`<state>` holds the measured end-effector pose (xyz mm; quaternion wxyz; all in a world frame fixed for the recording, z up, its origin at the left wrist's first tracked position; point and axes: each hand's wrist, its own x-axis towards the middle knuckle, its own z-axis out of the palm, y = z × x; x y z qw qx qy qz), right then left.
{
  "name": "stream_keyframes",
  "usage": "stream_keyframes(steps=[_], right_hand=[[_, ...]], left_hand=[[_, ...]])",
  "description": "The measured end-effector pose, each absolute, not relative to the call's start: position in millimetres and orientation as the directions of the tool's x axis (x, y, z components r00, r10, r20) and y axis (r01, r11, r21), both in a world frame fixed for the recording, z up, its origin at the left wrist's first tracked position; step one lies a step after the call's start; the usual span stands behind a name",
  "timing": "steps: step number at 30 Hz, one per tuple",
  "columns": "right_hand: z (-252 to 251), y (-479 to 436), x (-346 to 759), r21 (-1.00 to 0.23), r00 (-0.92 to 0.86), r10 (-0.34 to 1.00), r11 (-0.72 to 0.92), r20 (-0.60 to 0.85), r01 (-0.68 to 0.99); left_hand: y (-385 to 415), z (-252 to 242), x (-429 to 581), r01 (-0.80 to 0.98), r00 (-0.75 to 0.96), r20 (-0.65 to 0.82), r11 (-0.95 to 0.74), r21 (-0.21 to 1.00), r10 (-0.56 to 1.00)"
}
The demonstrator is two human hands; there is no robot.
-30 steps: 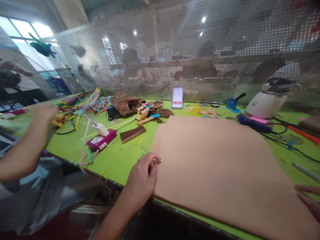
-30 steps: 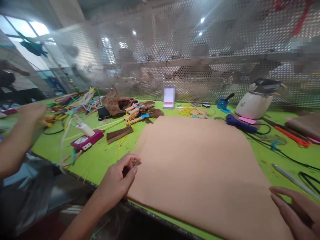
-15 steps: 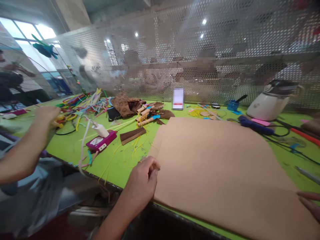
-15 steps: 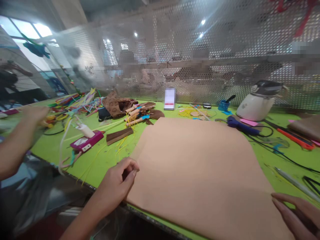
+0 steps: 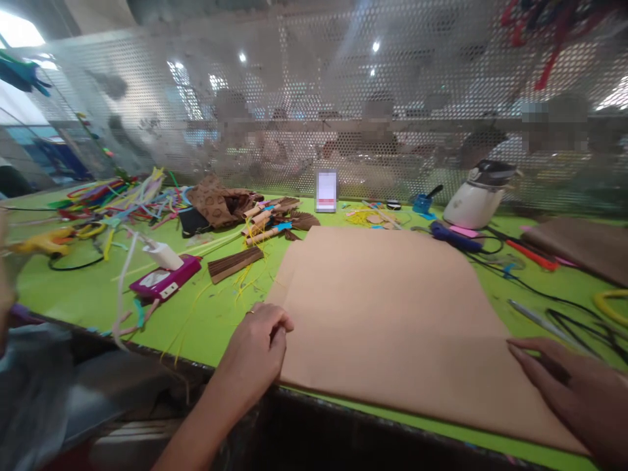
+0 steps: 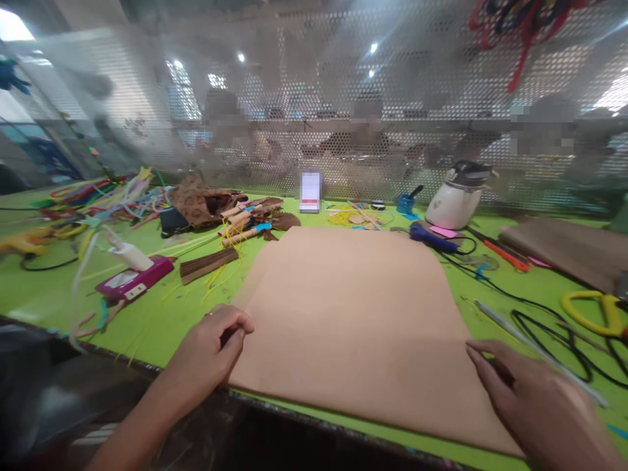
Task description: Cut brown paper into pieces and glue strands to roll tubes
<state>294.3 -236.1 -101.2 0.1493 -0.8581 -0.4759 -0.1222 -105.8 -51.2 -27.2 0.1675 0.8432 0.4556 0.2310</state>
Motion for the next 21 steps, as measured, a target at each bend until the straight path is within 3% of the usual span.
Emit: stream_keyframes(steps=[5,21], right_hand=[[-77.3,-230.4,272.1,-0.257,0.563,0.771,-0.503,0.299,0.825],[-70.9,-225.7,267.0,-0.143,0.439,0.818,-0.417,0.37,0.898]], left_hand=[[-47.8,-28.1,-105.7,0.708,0.524,0.271,-0.59,0.388,0.807],[-40.3,-35.0,-109.4,0.674,0.553,0.379,-0.665,0.322,0.743]])
